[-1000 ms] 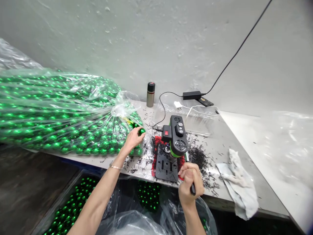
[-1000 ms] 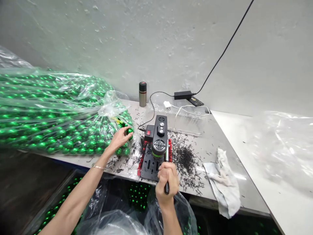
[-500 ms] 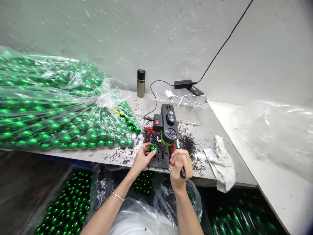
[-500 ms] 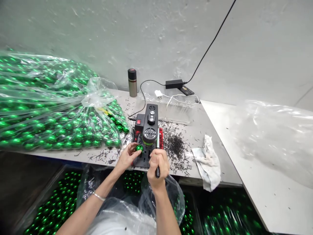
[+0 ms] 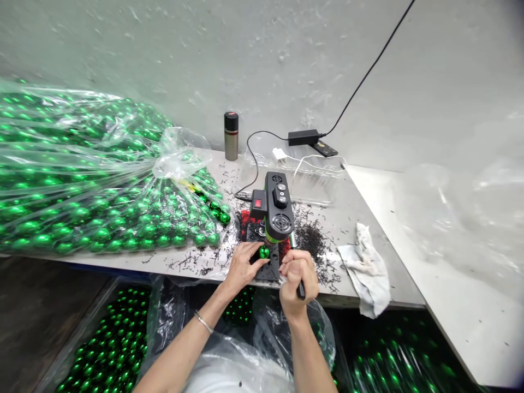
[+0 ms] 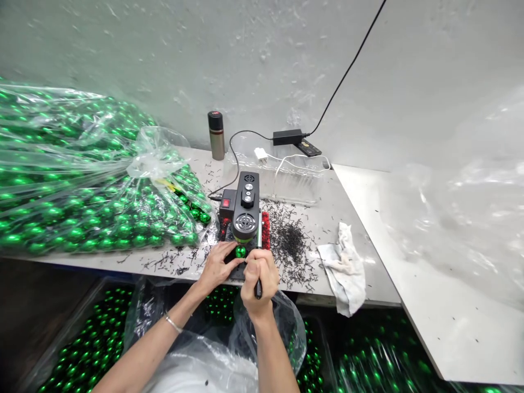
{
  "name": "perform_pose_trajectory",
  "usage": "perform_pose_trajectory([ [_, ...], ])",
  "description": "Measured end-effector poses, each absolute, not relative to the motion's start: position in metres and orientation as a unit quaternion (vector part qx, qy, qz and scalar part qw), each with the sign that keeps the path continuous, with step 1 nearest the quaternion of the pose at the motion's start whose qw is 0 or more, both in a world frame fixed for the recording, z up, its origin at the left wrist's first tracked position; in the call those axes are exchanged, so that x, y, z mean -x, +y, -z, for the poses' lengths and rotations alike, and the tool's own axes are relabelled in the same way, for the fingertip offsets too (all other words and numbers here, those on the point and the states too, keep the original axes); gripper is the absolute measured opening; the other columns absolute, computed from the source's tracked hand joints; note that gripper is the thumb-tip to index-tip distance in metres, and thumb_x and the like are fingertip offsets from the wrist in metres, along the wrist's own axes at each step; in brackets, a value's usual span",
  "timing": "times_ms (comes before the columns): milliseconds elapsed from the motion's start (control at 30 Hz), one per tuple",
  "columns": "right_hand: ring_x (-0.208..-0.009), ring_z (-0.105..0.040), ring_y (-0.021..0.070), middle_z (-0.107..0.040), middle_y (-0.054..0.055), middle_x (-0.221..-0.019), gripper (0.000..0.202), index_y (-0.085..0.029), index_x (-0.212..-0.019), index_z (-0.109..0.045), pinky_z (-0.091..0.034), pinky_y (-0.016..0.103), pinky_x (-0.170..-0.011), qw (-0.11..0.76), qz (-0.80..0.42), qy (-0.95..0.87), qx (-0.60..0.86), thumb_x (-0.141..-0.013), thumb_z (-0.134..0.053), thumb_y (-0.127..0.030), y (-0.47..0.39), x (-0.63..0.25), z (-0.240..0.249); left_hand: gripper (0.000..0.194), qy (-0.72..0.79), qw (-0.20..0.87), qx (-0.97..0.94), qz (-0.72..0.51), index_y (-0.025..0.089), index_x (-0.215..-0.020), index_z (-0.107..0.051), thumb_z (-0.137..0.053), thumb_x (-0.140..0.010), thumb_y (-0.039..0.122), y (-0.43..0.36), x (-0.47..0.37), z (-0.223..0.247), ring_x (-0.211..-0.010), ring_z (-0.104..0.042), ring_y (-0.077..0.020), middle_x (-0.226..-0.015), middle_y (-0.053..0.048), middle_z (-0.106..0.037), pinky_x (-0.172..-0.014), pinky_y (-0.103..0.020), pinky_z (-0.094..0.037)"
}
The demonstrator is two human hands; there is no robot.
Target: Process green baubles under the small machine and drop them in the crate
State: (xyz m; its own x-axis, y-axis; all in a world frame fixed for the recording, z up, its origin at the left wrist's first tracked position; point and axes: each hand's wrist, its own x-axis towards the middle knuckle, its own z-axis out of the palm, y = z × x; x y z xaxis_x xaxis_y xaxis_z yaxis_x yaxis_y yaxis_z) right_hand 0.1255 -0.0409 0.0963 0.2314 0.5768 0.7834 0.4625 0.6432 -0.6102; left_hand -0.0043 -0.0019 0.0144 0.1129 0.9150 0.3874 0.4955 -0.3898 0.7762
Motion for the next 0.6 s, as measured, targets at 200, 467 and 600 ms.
perform_pose_trajectory([
  [200,-0.066,-0.056,0.0125,-0.055,-0.001,-0.073,0.029,-0.021,-0.071,-0.05,-0.049,0.033,-0.068,0.675,-0.018,-0.631,0.384,-0.098,-0.04,-0.018,-0.035,-0.127,-0.068,0.033,0.5,0.243,-0.705,-0.439,0.02,-0.116,-0.072,-0.077,-0.084,0.03,-0.001,0.004,-0.012,-0.104,-0.067,-0.0301,-0.112,-0.012,-0.076,-0.094,-0.048,-0.048],
  [467,-0.063,-0.06,0.0119,-0.054,-0.002,-0.074,0.034,-0.021,-0.071,-0.047,-0.051,0.043,-0.087,0.691,0.029,-0.608,0.39,-0.101,-0.032,-0.023,-0.026,-0.124,-0.04,0.034,0.504,0.247,-0.705,-0.433,0.021,-0.117,-0.072,-0.076,-0.084,0.028,-0.002,0.004,-0.012,-0.106,-0.066,-0.0298,-0.112,-0.011,-0.076,-0.095,-0.047,-0.048],
  [600,-0.068,-0.061,0.0129,-0.054,-0.001,-0.075,0.03,-0.021,-0.073,-0.048,-0.05,0.037,-0.075,0.651,0.048,-0.668,0.358,-0.1,-0.035,-0.021,-0.024,-0.129,-0.04,0.023,0.5,0.239,-0.718,-0.423,0.021,-0.107,-0.076,-0.062,-0.089,0.018,0.004,-0.001,-0.009,-0.099,-0.068,-0.0273,-0.102,-0.011,-0.077,-0.093,-0.049,-0.051],
])
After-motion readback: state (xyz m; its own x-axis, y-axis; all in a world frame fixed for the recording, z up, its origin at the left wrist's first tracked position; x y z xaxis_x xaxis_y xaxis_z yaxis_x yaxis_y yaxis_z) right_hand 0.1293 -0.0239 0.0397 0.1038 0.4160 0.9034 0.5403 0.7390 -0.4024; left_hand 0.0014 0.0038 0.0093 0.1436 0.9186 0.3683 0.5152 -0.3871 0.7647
